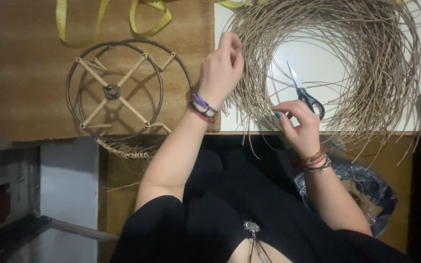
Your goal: Weaving thin natural fibers around a circular frame to create a decorative object or furniture component.
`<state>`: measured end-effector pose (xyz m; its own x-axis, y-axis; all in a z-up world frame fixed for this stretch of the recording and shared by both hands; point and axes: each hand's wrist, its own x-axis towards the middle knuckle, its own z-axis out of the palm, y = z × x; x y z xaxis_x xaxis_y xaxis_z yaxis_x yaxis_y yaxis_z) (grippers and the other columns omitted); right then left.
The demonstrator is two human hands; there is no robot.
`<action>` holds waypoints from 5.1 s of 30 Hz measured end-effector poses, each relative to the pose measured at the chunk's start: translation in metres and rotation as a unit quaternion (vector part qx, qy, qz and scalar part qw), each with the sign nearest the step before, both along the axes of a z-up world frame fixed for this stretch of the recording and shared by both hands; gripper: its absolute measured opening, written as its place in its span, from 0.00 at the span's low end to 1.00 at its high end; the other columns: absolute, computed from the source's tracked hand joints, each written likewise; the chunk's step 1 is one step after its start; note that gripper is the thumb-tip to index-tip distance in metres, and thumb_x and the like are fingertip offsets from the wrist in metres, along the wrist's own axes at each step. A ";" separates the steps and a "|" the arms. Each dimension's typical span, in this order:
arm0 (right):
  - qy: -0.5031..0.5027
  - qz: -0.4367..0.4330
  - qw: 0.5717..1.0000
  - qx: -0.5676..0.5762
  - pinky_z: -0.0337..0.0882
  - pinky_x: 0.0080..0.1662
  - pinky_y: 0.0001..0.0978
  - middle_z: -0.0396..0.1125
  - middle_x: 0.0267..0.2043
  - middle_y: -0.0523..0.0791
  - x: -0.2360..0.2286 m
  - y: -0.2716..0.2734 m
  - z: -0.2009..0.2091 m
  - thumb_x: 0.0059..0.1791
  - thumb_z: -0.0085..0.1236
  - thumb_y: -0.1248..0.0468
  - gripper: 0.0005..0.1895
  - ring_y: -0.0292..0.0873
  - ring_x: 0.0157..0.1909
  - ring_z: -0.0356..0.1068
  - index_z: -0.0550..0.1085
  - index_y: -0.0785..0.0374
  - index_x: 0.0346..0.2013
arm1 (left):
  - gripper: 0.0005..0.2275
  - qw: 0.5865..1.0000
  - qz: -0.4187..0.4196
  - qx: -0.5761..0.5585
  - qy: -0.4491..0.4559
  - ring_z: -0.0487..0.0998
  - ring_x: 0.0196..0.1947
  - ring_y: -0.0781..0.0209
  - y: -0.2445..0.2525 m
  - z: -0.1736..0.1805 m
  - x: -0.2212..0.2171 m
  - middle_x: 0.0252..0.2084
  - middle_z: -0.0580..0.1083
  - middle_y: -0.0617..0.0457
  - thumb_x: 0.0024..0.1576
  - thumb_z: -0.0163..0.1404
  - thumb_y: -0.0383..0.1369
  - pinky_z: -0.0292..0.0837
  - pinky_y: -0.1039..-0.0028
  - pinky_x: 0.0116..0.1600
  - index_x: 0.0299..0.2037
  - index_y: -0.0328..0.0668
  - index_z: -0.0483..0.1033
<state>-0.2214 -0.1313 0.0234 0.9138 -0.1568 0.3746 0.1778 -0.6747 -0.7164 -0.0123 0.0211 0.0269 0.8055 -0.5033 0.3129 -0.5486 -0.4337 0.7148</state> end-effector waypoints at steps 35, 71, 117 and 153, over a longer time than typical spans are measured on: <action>0.228 -0.128 0.889 0.375 0.58 0.26 0.32 0.59 0.21 0.42 0.155 -0.105 -0.054 0.57 0.53 0.52 0.11 0.40 0.22 0.55 0.75 0.53 0.48 | 0.11 0.973 -0.128 -0.163 0.101 0.78 0.26 0.43 0.150 0.002 -0.139 0.22 0.74 0.49 0.67 0.42 0.33 0.76 0.63 0.35 0.34 0.44 0.76; 0.135 0.187 0.949 0.217 0.65 0.35 0.30 0.62 0.19 0.42 -0.002 0.152 0.017 0.59 0.40 0.56 0.20 0.38 0.25 0.61 0.78 0.60 0.37 | 0.10 0.842 0.118 -0.426 0.308 0.74 0.52 0.64 0.178 0.002 -0.174 0.49 0.78 0.50 0.66 0.48 0.31 0.67 0.74 0.60 0.48 0.38 0.82; 0.231 0.306 0.923 -0.027 0.74 0.39 0.46 0.70 0.32 0.47 -0.041 0.067 -0.080 0.55 0.42 0.58 0.11 0.55 0.36 0.74 0.72 0.58 0.43 | 0.10 0.585 -0.216 -0.739 0.256 0.61 0.65 0.51 0.276 -0.023 -0.130 0.46 0.72 0.64 0.58 0.45 0.44 0.49 0.46 0.70 0.24 0.64 0.63; 0.220 0.332 0.915 0.058 0.72 0.35 0.37 0.68 0.30 0.46 0.018 0.211 -0.070 0.48 0.58 0.65 0.14 0.46 0.31 0.71 0.79 0.61 0.48 | 0.04 0.993 0.051 -0.044 0.099 0.74 0.57 0.33 0.273 -0.019 -0.200 0.58 0.68 0.42 0.62 0.42 0.27 0.77 0.53 0.52 0.38 0.38 0.70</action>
